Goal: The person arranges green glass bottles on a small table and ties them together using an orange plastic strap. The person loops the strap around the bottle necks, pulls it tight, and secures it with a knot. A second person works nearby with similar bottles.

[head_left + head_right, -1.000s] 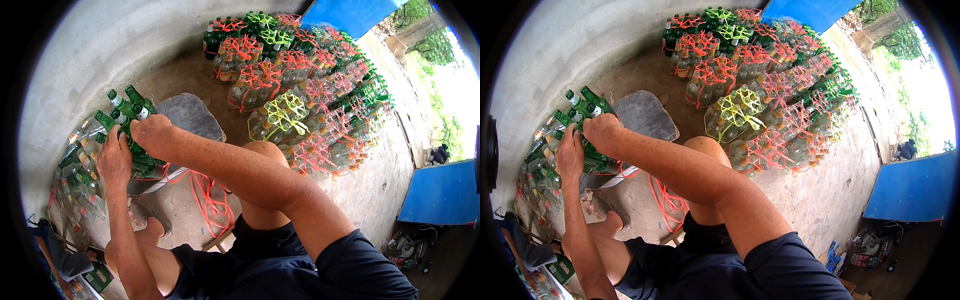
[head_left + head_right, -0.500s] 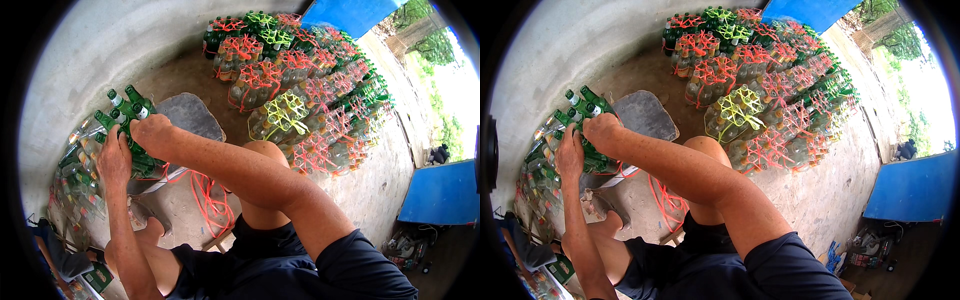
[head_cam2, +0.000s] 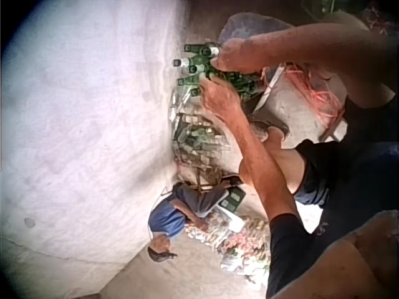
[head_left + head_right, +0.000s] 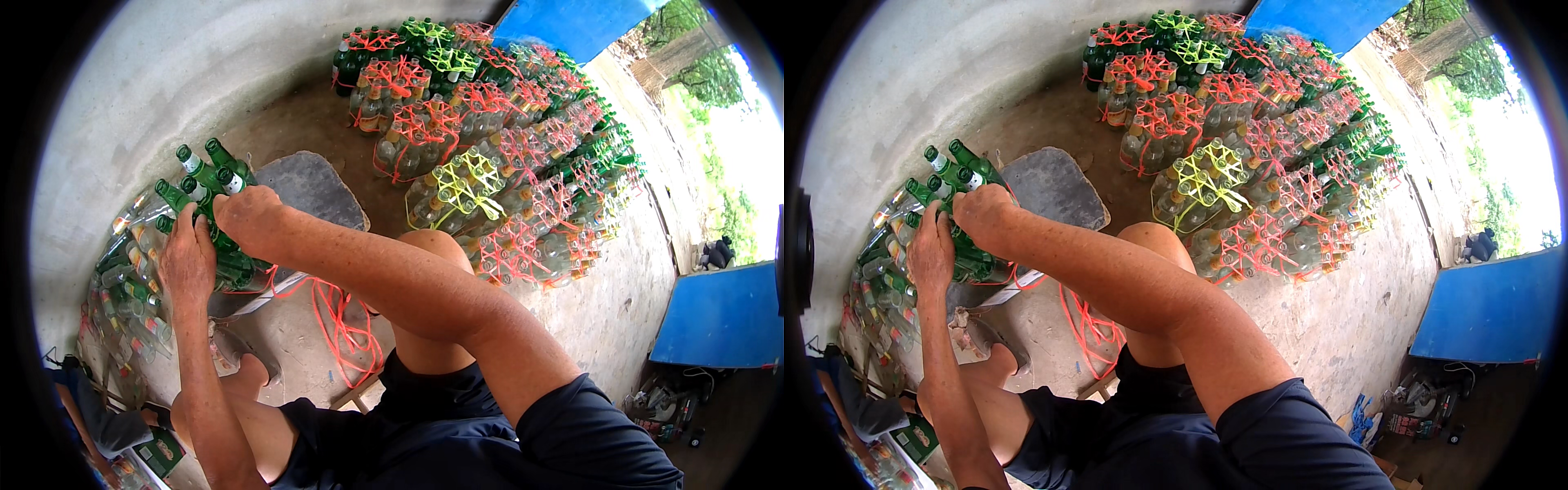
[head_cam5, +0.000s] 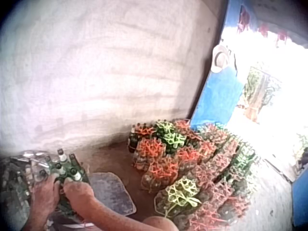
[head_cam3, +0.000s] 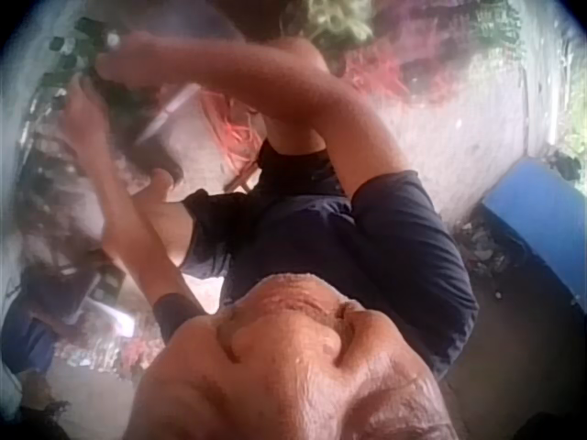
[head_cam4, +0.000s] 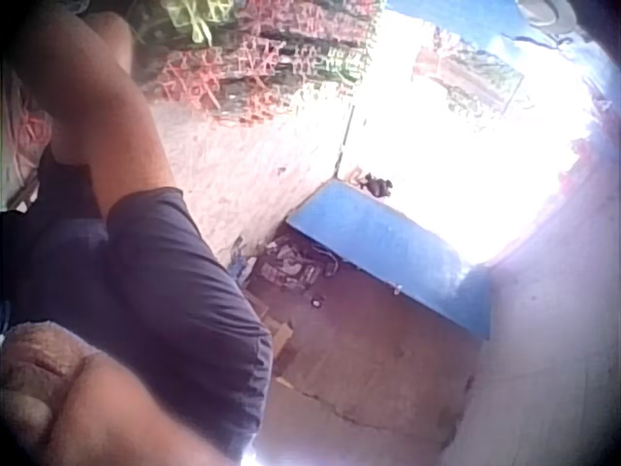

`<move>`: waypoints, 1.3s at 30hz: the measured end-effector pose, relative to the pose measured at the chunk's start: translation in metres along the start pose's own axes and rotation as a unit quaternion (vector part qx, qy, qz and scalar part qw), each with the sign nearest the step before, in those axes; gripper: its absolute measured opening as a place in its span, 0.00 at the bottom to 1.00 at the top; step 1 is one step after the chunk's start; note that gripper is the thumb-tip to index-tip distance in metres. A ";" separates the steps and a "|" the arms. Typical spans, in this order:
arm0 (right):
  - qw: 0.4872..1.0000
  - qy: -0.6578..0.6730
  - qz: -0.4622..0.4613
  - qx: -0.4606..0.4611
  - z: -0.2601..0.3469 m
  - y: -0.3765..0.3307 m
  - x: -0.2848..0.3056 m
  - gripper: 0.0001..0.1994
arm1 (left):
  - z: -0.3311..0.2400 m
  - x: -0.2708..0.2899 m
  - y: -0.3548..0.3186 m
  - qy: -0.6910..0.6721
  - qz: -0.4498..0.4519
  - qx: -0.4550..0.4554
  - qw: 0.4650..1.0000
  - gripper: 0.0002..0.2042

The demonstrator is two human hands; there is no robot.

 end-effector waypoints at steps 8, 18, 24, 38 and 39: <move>1.000 -0.005 0.007 0.002 0.001 -0.001 0.002 0.16 | 0.000 0.000 0.000 0.001 -0.003 -0.004 1.000 0.16; 1.000 -0.001 0.006 0.001 0.001 -0.001 0.001 0.16 | 0.001 -0.001 0.000 0.001 -0.010 -0.011 1.000 0.16; 1.000 0.007 0.008 -0.003 -0.001 0.001 -0.002 0.17 | 0.002 -0.001 0.000 0.000 -0.004 -0.004 1.000 0.16; 1.000 0.010 0.014 -0.004 0.000 0.000 0.000 0.16 | 0.002 -0.002 0.000 0.002 -0.008 -0.005 1.000 0.16; 1.000 0.008 0.013 -0.004 0.000 0.000 0.000 0.16 | 0.002 -0.001 0.000 0.002 -0.007 -0.005 1.000 0.16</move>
Point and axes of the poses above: each hand's wrist, its own y-axis towards the middle knuckle, its own x-axis out of the back of the hand, z = x × y, the point moved 8 cm from there along y, towards the middle knuckle, and after that the axes turned 5 degrees about z, right-handed, at the moved point
